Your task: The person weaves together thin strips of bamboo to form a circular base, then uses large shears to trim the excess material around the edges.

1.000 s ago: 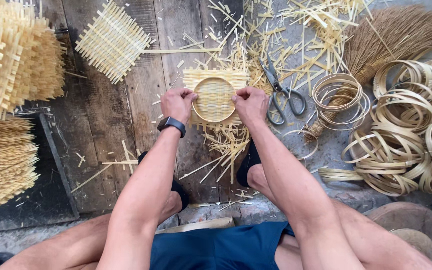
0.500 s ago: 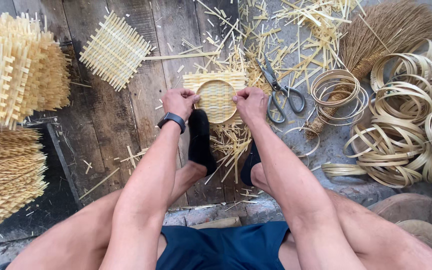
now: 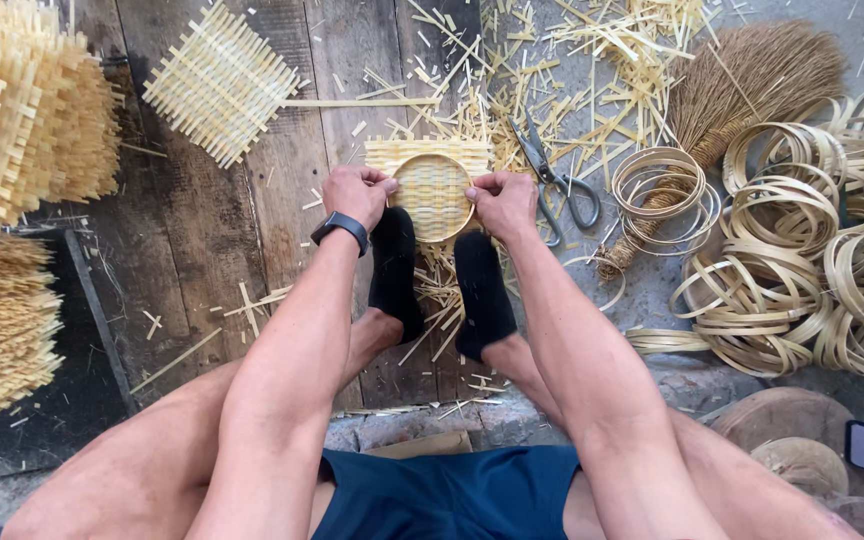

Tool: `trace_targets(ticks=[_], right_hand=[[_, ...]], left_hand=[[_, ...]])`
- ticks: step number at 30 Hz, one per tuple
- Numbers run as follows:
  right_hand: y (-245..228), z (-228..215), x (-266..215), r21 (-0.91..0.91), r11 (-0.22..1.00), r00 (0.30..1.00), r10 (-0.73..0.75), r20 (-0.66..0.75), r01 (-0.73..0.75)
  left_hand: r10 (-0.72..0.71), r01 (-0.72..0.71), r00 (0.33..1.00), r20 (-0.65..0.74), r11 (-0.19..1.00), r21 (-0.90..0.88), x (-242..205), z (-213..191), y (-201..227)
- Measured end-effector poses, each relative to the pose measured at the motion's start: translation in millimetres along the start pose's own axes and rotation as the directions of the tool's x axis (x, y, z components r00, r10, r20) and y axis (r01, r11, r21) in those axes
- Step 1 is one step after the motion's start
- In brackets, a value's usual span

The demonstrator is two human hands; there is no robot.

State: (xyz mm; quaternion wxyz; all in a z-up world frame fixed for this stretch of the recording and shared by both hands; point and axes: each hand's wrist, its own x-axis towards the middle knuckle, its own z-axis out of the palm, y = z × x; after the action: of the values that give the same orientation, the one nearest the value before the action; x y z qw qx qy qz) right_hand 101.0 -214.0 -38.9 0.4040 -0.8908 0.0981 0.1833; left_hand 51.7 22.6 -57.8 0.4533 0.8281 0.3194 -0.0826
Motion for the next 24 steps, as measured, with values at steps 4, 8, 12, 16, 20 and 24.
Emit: trace_targets(ticks=[4,8,12,16,20,24], right_hand=[[-4.6,-9.5,10.9,-0.098,0.995,0.999,0.012,0.032,-0.008],[-14.5,-18.7,16.5,-0.114,0.992,0.986,0.076,0.151,-0.059],[-32.8,-18.3,-9.5,-0.226,0.939,0.939,-0.3,-0.167,0.26],[-28.5,33.3,-81.2,0.463,0.731,0.862,0.469,0.192,-0.501],[2.5,84.6,-95.2,0.651,0.542,0.826,0.503,0.255,-0.531],[17.1,107.9,-93.2,0.567,0.751,0.923,0.384,0.043,-0.339]], left_hand=[[0.04,-0.04,0.999,-0.001,0.997,0.067,4.1,-1.5,9.6],[0.013,-0.016,0.999,0.049,0.998,0.06,3.9,-7.9,12.2],[0.178,-0.198,0.976,0.125,0.965,0.171,8.7,-7.8,23.9],[0.84,-0.828,0.535,0.091,0.501,0.253,15.2,12.1,37.6],[0.769,-0.769,0.635,0.07,0.622,0.149,22.3,34.5,34.3],[0.687,-0.692,0.722,0.084,0.719,0.065,31.0,46.3,24.4]])
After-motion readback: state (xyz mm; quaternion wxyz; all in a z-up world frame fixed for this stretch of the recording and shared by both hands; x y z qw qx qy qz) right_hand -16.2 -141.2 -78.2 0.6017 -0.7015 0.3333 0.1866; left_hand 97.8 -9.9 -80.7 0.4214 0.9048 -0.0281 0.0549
